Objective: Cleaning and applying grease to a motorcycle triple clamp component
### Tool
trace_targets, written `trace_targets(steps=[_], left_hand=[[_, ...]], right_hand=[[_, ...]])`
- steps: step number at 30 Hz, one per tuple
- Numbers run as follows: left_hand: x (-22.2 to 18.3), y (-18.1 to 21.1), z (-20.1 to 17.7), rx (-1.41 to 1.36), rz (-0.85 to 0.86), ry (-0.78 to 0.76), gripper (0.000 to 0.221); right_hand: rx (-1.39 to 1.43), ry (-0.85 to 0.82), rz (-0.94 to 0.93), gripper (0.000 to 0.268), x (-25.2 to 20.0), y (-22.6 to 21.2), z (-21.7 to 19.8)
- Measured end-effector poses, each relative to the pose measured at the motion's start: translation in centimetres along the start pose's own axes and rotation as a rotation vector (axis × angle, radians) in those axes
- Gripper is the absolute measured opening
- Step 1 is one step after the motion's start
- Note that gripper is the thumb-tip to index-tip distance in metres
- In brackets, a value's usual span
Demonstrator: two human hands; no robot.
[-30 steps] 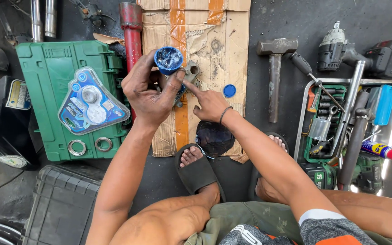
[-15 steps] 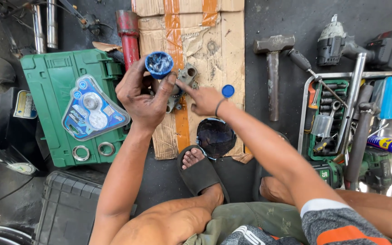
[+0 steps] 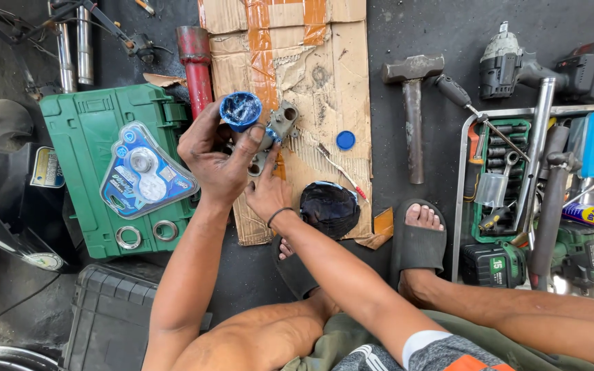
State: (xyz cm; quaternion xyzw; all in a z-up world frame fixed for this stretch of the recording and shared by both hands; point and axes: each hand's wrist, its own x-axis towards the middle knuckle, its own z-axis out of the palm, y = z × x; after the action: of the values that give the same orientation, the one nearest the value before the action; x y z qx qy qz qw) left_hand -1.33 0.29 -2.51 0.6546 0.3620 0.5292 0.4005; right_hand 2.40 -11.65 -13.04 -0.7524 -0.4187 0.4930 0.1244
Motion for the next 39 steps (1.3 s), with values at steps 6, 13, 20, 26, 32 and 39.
trace_targets(steps=[6,13,20,26,32,39], left_hand=[[2.4,-1.3,-2.5,-0.383,-0.382,-0.416,0.044],[4.8,-1.3,-2.3,-0.632,-0.562,-0.908,0.043],[0.5,-2.5,-0.8,-0.589,-0.483,-0.498,0.047],[0.4,2.6,0.6,-0.225,-0.237,0.198,0.026],[-4.0,-0.8,2.7,-0.18,-0.164,0.49,0.02],[-1.5,0.3,-0.5,-0.059,0.017,0.3,0.036]], right_hand=[[0.036,-0.002,0.097,0.11,-0.9,-0.7,1.7],[0.036,-0.009,-0.094,0.108,-6.0,1.8,-1.3],[0.364,0.302,-0.416,0.11,-1.5,8.9,-4.8],[0.526,0.405,-0.45,0.112,1.3,9.4,-10.7],[0.745,0.172,-0.641,0.102,1.8,7.3,-14.6],[0.722,-0.02,-0.736,0.085,-4.6,-1.1,-23.6]])
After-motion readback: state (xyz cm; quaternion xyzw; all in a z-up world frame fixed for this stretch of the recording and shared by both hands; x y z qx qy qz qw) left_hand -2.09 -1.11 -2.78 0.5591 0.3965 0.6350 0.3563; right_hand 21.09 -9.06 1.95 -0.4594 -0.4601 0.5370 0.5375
